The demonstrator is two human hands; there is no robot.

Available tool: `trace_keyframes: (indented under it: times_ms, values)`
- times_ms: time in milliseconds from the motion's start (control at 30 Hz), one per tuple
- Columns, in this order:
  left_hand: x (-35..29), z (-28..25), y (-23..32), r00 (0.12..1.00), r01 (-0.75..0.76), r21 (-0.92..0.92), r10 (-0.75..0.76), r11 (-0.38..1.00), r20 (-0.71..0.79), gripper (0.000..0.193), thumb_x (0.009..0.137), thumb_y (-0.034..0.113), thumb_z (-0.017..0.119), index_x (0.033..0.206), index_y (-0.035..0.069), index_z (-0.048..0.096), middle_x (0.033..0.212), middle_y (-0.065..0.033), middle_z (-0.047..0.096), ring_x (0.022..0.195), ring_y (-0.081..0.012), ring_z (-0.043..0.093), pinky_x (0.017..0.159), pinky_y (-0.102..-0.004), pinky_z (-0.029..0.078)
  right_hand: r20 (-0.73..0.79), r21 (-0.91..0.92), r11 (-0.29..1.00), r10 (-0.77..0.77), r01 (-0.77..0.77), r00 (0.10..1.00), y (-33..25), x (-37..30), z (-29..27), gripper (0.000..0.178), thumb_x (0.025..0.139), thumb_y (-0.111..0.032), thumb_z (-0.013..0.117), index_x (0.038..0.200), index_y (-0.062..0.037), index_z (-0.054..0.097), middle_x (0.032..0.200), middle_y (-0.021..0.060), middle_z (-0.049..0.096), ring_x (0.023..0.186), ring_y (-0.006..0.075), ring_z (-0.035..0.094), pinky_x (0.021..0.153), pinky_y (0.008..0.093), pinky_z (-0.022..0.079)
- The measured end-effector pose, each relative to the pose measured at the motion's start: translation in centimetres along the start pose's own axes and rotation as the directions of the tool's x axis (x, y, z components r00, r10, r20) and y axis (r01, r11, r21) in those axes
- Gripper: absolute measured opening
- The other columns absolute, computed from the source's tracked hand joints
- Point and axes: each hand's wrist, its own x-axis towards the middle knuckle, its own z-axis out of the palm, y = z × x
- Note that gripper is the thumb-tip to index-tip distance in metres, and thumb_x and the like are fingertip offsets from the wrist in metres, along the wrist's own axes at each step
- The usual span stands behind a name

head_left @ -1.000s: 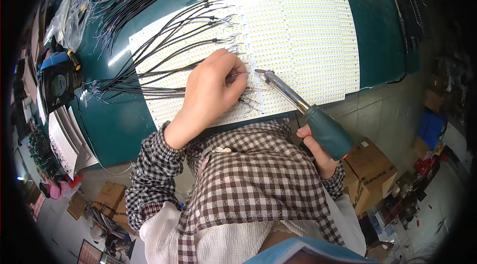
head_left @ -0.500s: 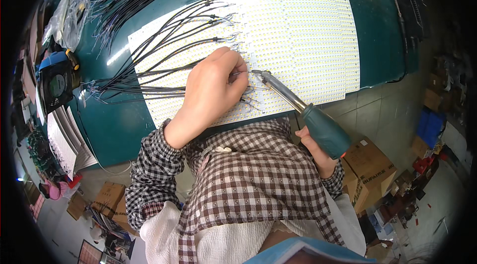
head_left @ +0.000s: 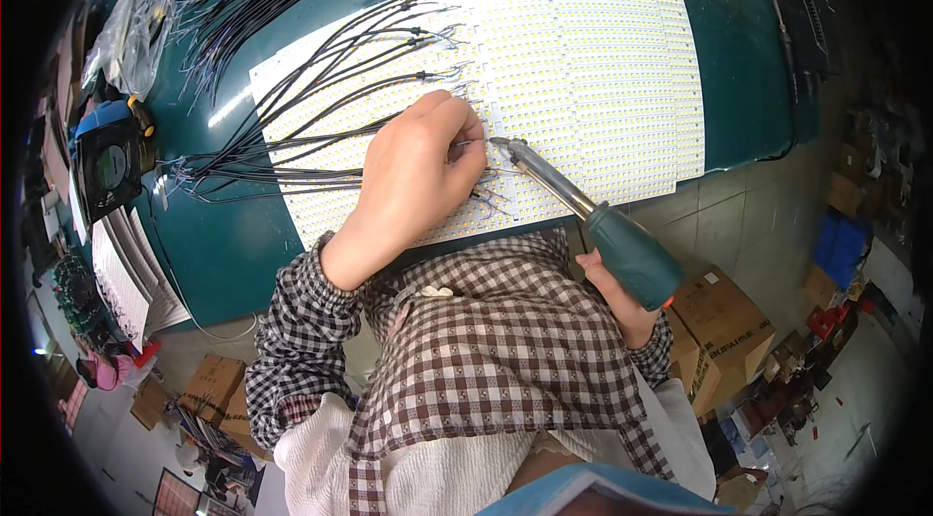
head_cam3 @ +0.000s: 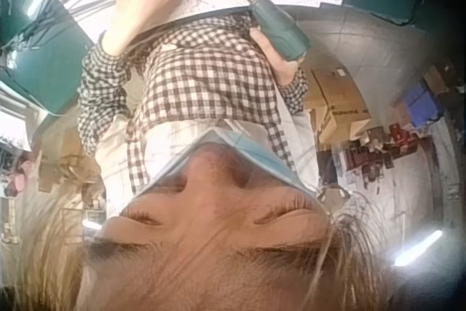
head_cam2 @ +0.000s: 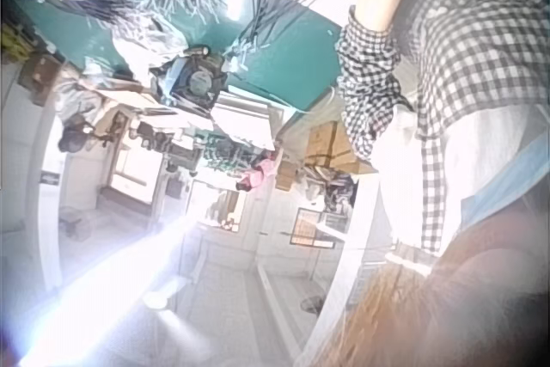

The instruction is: The person solders wires onto an LED board using a soldering iron, places the completed board onto a stack, arranges wires on a new board, and solders them in place.

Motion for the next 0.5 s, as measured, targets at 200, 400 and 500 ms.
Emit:
trace_keyframes:
  times_ms: [200, 400, 500]
  values:
    - [-0.1, -0.1, 0.1, 1.000, 0.005, 0.020, -0.005, 1.000, 0.011, 0.006, 0.078, 0.001, 0.067, 0.081, 0.002, 0.062, 0.077, -0.0074, 0.059, 0.062, -0.0192, 0.058, 0.058, -0.0306, 0.047, -0.049, -0.057, 0.997, -0.051, 0.048, 0.997, 1.2, -0.4, -0.2, 0.059, 0.078, -0.002, 0.083, 0.129, 0.0097, 0.056, 0.096, 0.0127, 0.073, 0.085, 0.0153, 0.072, 0.079, 0.0289, 0.058]
    - [-0.2, -0.1, 0.2, 1.000, 0.019, 0.021, -0.019, 1.000, 0.010, 0.007, 0.078, 0.003, 0.068, 0.080, 0.003, 0.061, 0.078, -0.0091, 0.059, 0.065, -0.0239, 0.060, 0.059, -0.0349, 0.048, -0.074, 0.019, 1.000, -0.011, 0.012, 0.997, 1.1, -0.5, 0.0, 0.059, 0.078, -0.001, 0.082, 0.130, 0.0097, 0.055, 0.094, 0.0128, 0.074, 0.085, 0.0157, 0.072, 0.080, 0.0294, 0.058]
    - [-1.0, 0.2, 0.3, 0.998, -0.032, 0.051, 0.034, 0.998, -0.043, 0.012, 0.078, 0.003, 0.072, 0.085, 0.004, 0.062, 0.082, -0.0099, 0.060, 0.068, -0.0260, 0.061, 0.060, -0.0356, 0.048, -0.070, 0.050, 0.999, -0.008, 0.011, 0.998, 0.8, -0.3, -0.1, 0.059, 0.079, -0.001, 0.082, 0.130, 0.0094, 0.055, 0.095, 0.0131, 0.073, 0.086, 0.0167, 0.072, 0.081, 0.0298, 0.058]
